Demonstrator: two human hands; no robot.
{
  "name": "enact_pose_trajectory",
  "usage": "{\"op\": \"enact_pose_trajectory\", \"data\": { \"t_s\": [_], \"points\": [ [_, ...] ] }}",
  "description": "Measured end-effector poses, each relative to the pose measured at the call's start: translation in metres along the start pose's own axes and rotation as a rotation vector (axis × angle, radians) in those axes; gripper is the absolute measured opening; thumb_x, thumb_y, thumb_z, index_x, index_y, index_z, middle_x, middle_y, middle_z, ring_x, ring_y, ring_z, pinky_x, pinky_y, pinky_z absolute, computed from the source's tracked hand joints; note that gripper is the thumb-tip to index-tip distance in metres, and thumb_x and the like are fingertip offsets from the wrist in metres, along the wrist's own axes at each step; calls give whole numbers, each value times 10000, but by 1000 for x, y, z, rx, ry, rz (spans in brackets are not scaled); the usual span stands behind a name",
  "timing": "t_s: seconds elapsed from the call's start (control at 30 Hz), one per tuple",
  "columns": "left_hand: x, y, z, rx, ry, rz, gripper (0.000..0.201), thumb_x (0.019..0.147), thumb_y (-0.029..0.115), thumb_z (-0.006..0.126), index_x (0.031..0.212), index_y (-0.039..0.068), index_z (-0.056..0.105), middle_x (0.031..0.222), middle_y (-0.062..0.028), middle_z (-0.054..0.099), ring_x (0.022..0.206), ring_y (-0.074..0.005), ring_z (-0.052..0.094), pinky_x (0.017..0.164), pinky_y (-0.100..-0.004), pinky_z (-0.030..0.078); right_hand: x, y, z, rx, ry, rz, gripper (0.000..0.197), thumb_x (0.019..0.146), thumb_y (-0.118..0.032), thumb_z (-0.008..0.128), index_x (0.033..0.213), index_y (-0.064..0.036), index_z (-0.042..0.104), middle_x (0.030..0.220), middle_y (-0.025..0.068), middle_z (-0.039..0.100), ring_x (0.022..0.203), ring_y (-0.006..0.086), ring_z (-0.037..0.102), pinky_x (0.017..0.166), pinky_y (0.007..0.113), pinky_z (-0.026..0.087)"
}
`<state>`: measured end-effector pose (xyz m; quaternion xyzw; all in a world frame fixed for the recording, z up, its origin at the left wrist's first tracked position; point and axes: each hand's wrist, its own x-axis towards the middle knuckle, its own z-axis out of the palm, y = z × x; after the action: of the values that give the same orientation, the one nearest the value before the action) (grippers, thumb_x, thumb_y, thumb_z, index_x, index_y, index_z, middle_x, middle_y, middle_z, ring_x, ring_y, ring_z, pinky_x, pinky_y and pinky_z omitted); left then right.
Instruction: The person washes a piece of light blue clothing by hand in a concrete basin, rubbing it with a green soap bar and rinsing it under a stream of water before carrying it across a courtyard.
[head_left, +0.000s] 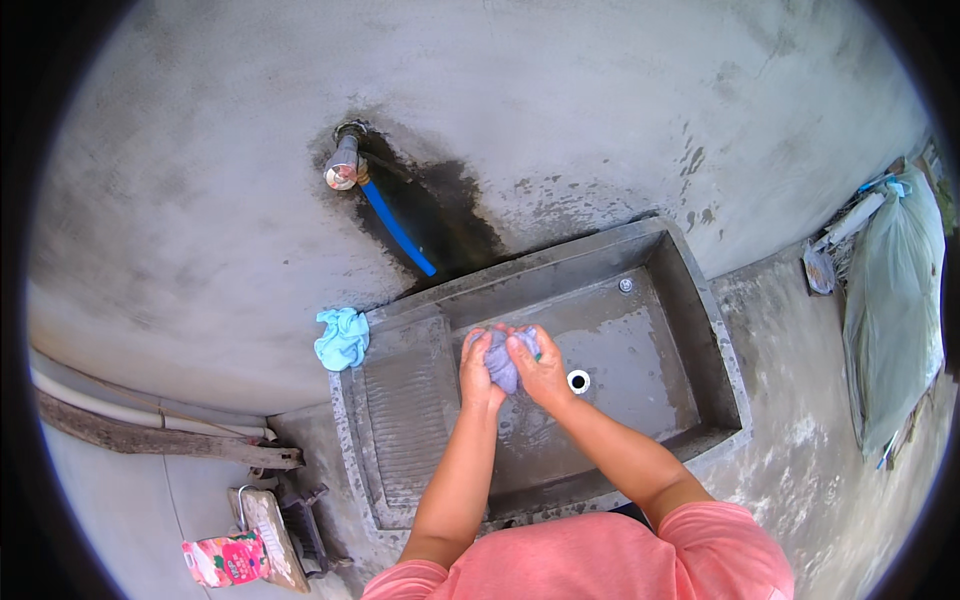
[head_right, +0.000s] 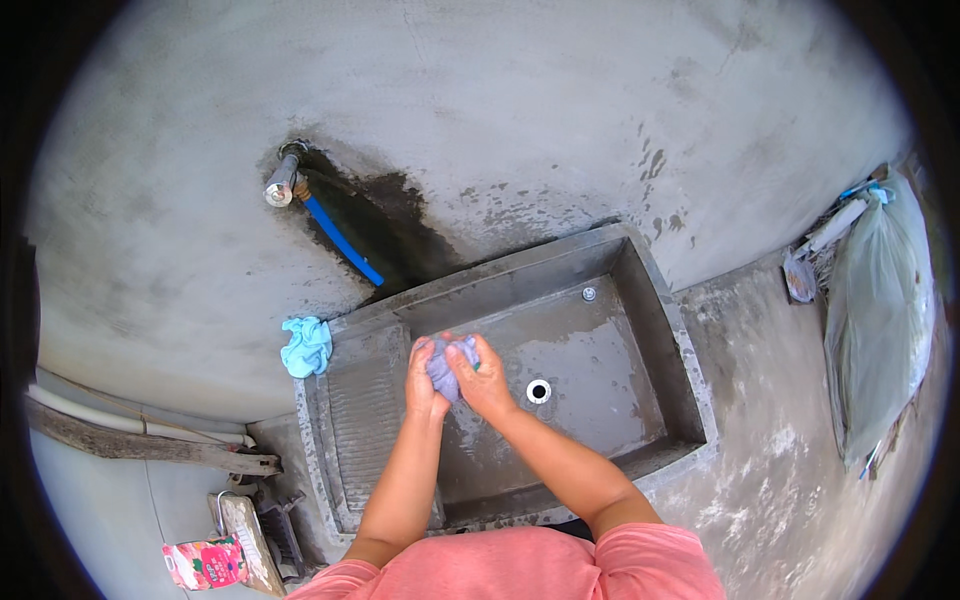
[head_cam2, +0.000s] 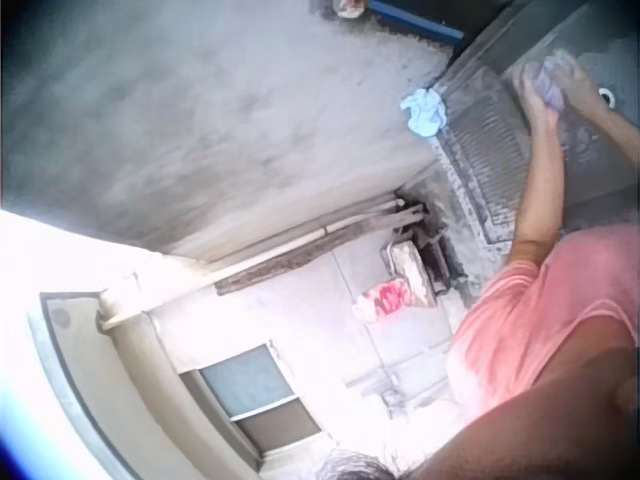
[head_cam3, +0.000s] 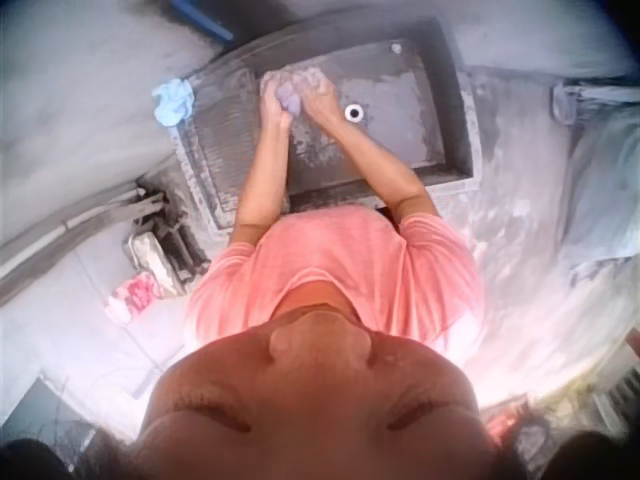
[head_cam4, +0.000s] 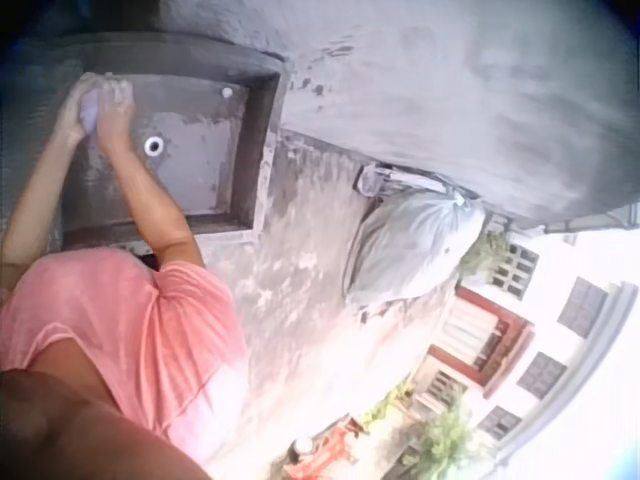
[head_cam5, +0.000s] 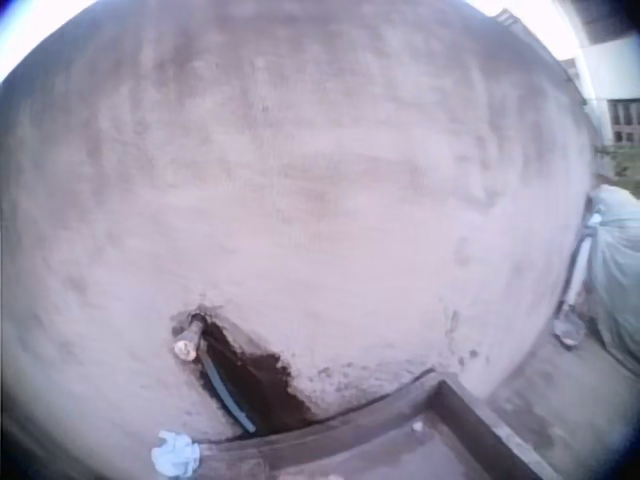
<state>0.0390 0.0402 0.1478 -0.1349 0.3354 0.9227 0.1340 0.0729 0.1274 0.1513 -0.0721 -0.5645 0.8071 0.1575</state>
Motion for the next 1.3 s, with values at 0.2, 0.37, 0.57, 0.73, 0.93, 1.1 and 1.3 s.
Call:
{"op": "enact_pose_trajectory", "data": {
  "t_s": [0.2,0.37,0.57,0.73,0.93,1.1,1.3],
  "points": [
    [-37,-19,25,1042,-169,766,189,702,-28,602,831,54,491,962,-117,560,892,-214,543,809,-318,428,-10,25,-28,1020,65,660,206,843,-276,547,914,-83,542,880,67,569,831,187,565,756,337,476],
    [-73,-15,27,1343,-473,1053,248,637,-26,626,846,76,540,979,-121,559,922,-285,553,829,-396,442,-28,8,-41,1169,-211,883,219,847,-303,525,909,-93,542,895,61,577,861,188,558,790,340,467],
    [-111,-2,36,1561,-968,1188,144,550,122,631,690,111,597,931,-90,595,923,-271,558,810,-388,456,-24,-5,-49,594,-690,1172,212,852,-261,541,905,-56,545,829,40,580,741,126,564,658,272,472],
    [-118,-8,39,1578,-1181,1207,146,505,166,597,632,120,540,846,-51,579,815,-230,557,703,-346,466,-16,-34,-46,105,-894,1158,302,811,-339,613,834,-41,567,758,17,556,669,103,530,577,271,448],
    [-120,-18,37,1634,-1368,1300,130,574,233,543,644,127,512,814,-48,534,803,-217,543,737,-336,428,-13,-39,-35,-311,-1124,1055,363,843,-404,551,768,-51,597,730,8,551,668,96,489,611,249,407],
    [-112,-35,31,1713,-1449,1347,123,595,229,532,623,123,476,742,-46,496,733,-207,519,683,-322,413,-16,-13,-36,-442,-1236,828,237,818,-278,562,777,-54,624,755,28,597,695,136,522,638,300,419],
    [-104,-65,-2,1844,-1529,1258,112,642,232,519,631,123,495,749,-43,495,761,-208,520,690,-333,403,-23,18,-28,-1116,-1395,515,152,698,-158,551,784,-59,628,762,58,619,685,173,557,640,336,438]
  ]
}}
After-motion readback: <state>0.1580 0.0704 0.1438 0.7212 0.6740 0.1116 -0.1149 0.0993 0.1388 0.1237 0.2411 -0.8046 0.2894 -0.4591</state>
